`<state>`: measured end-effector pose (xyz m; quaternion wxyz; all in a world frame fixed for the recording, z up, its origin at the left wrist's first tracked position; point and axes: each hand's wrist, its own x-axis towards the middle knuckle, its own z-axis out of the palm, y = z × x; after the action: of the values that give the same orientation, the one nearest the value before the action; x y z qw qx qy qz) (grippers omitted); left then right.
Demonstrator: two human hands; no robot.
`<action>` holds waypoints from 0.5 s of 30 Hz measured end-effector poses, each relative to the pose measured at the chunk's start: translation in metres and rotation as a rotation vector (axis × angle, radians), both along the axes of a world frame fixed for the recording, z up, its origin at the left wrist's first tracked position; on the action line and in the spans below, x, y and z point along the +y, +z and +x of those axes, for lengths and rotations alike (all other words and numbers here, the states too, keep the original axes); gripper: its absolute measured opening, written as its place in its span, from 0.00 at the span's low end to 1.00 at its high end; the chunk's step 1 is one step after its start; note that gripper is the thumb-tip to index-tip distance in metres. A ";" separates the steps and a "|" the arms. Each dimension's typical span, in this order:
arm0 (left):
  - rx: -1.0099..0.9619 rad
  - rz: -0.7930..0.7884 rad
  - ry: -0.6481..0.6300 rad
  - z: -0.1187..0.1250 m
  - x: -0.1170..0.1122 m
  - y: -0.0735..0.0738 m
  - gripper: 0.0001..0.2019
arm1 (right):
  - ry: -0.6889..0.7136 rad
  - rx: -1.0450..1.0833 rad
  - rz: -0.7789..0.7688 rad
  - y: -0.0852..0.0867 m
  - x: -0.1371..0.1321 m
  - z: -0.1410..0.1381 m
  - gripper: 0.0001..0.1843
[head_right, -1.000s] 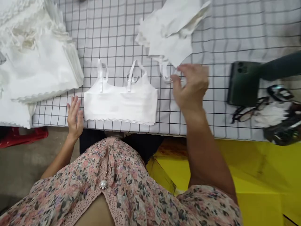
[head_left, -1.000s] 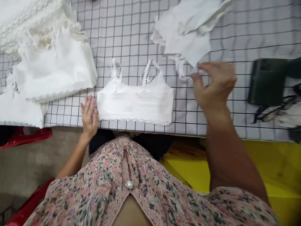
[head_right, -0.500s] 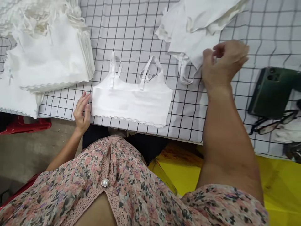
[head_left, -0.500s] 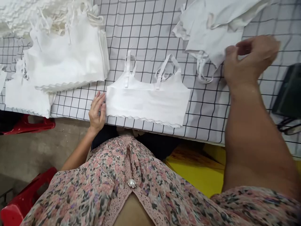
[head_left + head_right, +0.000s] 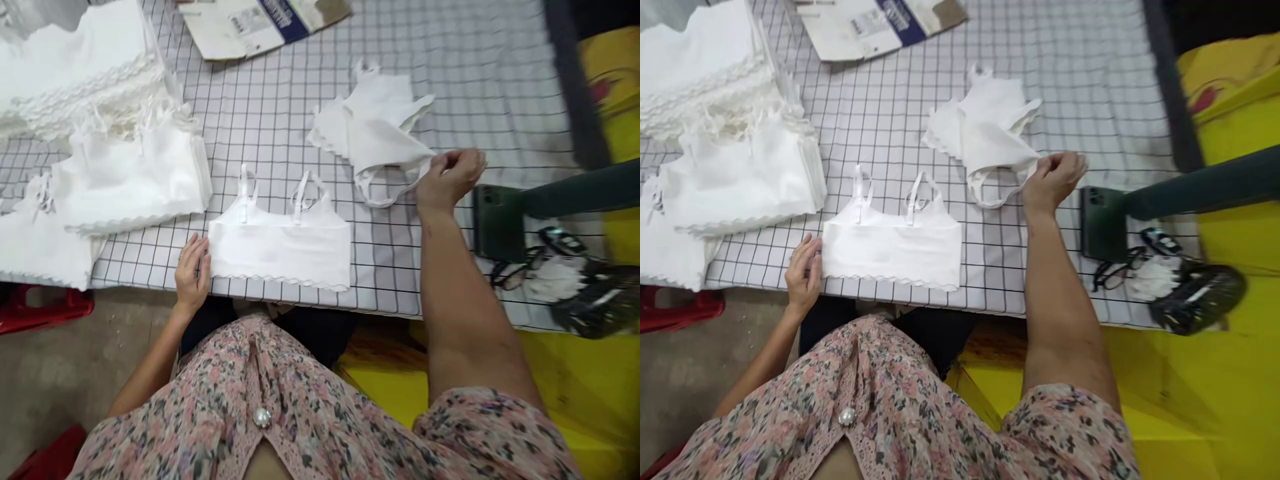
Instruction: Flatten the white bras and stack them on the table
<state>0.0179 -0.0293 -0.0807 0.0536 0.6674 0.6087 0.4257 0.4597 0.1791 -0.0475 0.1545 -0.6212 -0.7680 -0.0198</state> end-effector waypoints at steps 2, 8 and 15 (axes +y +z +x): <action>0.013 0.007 0.002 -0.002 0.000 0.000 0.18 | -0.077 -0.001 -0.045 0.009 -0.009 0.011 0.18; 0.026 0.084 -0.049 -0.008 0.007 -0.006 0.16 | -0.271 0.016 -0.030 0.005 -0.001 0.037 0.19; 0.075 0.072 -0.015 -0.012 0.009 -0.008 0.15 | -0.203 0.237 -0.158 -0.027 0.048 0.003 0.32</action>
<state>0.0063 -0.0203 -0.0890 0.0098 0.6888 0.5896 0.4217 0.4625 0.2273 -0.0749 0.1917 -0.7039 -0.6769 0.0983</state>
